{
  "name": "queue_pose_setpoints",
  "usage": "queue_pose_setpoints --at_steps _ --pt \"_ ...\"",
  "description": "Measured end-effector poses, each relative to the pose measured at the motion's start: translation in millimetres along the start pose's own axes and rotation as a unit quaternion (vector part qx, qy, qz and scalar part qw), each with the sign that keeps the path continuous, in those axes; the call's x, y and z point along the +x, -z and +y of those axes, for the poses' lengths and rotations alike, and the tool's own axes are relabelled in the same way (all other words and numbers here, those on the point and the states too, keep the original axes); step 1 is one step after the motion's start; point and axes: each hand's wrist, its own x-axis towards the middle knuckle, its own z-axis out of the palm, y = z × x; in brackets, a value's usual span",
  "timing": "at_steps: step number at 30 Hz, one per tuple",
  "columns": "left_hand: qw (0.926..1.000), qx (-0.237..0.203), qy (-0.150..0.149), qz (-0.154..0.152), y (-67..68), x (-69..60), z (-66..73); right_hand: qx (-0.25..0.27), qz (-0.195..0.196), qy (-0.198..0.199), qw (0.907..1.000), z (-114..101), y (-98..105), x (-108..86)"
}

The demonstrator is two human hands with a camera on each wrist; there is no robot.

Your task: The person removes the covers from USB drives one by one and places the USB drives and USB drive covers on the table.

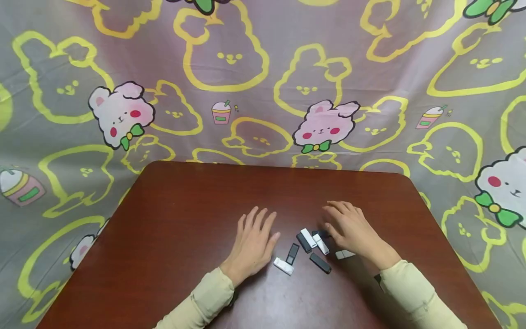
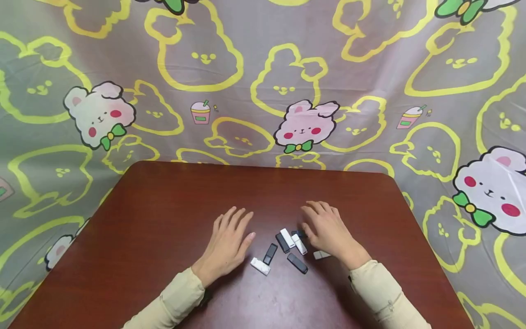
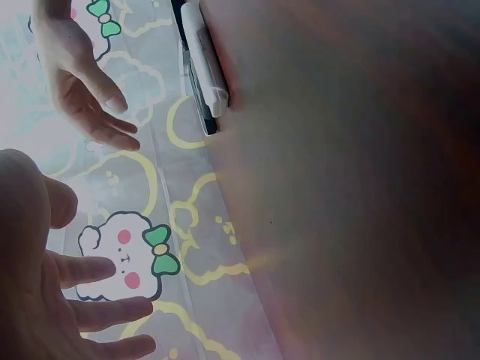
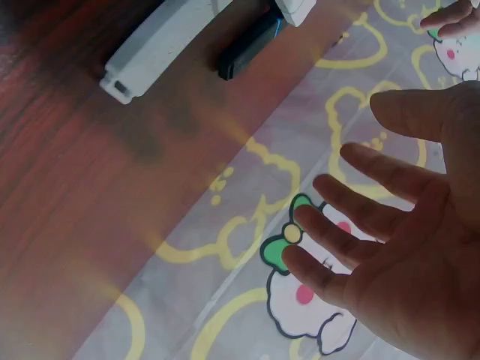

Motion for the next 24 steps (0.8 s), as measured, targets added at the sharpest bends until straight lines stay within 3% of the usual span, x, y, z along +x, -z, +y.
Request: queue_pose_setpoints --at_steps 7,14,18,24 --pt "1.0 0.006 -0.007 0.001 1.3 -0.2 1.0 -0.012 -0.023 0.04 0.9989 -2.7 -6.7 3.4" --pt "0.9998 0.011 -0.013 -0.005 0.2 3.9 2.7 0.001 -0.07 0.074 0.9948 -4.3 -3.7 6.0" --pt "0.9997 0.016 -0.018 -0.009 -2.8 3.8 4.7 0.008 -0.097 0.07 0.9928 -5.8 -3.0 3.5" --pt "0.9994 0.023 -0.022 -0.013 -4.5 2.2 8.6 0.012 -0.103 0.054 0.9932 -8.1 -4.4 -1.2"
